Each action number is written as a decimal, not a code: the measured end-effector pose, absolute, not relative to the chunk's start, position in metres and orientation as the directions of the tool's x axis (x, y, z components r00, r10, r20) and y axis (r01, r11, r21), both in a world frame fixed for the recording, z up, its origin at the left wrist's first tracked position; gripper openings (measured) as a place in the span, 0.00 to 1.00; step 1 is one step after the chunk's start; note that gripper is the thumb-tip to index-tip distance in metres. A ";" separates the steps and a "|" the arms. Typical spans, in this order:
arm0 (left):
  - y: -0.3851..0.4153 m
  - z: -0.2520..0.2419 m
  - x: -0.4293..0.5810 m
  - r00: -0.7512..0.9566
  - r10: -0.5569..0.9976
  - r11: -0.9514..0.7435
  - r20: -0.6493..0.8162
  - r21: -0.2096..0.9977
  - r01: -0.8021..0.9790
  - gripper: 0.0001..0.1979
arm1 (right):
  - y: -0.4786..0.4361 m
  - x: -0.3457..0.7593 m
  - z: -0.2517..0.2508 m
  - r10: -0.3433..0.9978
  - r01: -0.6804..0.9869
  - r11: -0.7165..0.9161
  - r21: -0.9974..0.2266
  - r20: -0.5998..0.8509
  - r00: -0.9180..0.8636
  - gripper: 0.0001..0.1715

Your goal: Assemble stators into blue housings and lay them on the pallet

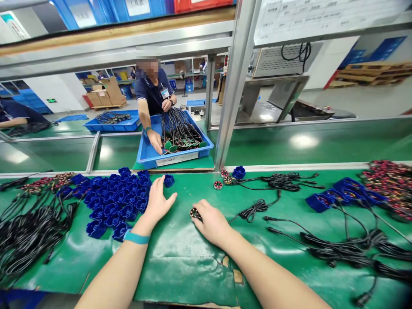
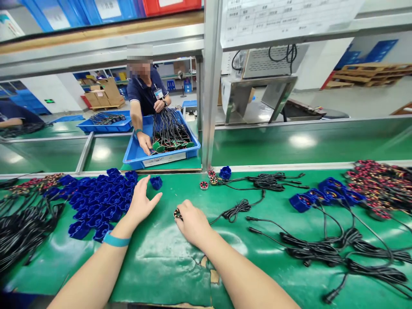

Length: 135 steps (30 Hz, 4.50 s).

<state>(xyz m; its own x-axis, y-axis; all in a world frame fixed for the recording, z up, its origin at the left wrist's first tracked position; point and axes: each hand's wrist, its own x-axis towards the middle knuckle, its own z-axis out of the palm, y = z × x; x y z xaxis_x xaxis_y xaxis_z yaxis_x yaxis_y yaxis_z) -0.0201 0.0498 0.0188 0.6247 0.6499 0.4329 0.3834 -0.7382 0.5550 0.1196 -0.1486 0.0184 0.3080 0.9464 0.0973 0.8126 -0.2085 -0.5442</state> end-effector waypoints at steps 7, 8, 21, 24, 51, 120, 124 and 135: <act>0.088 -0.013 -0.004 0.527 0.665 -0.747 0.530 0.482 0.459 0.39 | -0.143 0.103 0.025 0.909 0.805 -0.367 -0.467 0.005 0.418 0.30; 0.093 -0.015 -0.002 0.521 0.654 -0.757 0.549 0.483 0.440 0.37 | -0.142 0.102 0.025 0.904 0.804 -0.383 -0.455 -0.007 0.427 0.26; 0.075 -0.011 0.003 0.644 0.581 -0.799 0.497 0.500 0.335 0.22 | -0.139 0.099 0.023 0.894 0.797 -0.410 -0.444 -0.020 0.448 0.16; 0.068 -0.008 0.001 0.698 0.564 -0.813 0.440 0.443 0.377 0.24 | -0.140 0.099 0.022 0.901 0.801 -0.390 -0.455 -0.008 0.434 0.15; 0.004 0.011 -0.008 0.914 0.381 -0.684 0.138 0.707 0.179 0.25 | -0.165 0.124 0.031 0.828 0.578 -0.011 -0.816 0.317 0.463 0.17; -0.004 0.005 -0.010 0.923 0.262 -0.818 0.282 0.572 0.058 0.14 | -0.171 0.157 0.048 0.917 0.302 -0.270 -0.914 -0.149 0.369 0.11; -0.010 0.012 -0.012 0.935 0.278 -0.778 0.218 0.622 0.086 0.26 | -0.170 0.155 0.042 0.902 0.523 -0.190 -0.831 0.062 0.427 0.10; -0.019 0.026 -0.012 0.962 0.140 -0.776 0.234 0.629 -0.040 0.13 | -0.171 0.151 0.036 0.892 0.639 -0.197 -0.744 0.135 0.432 0.07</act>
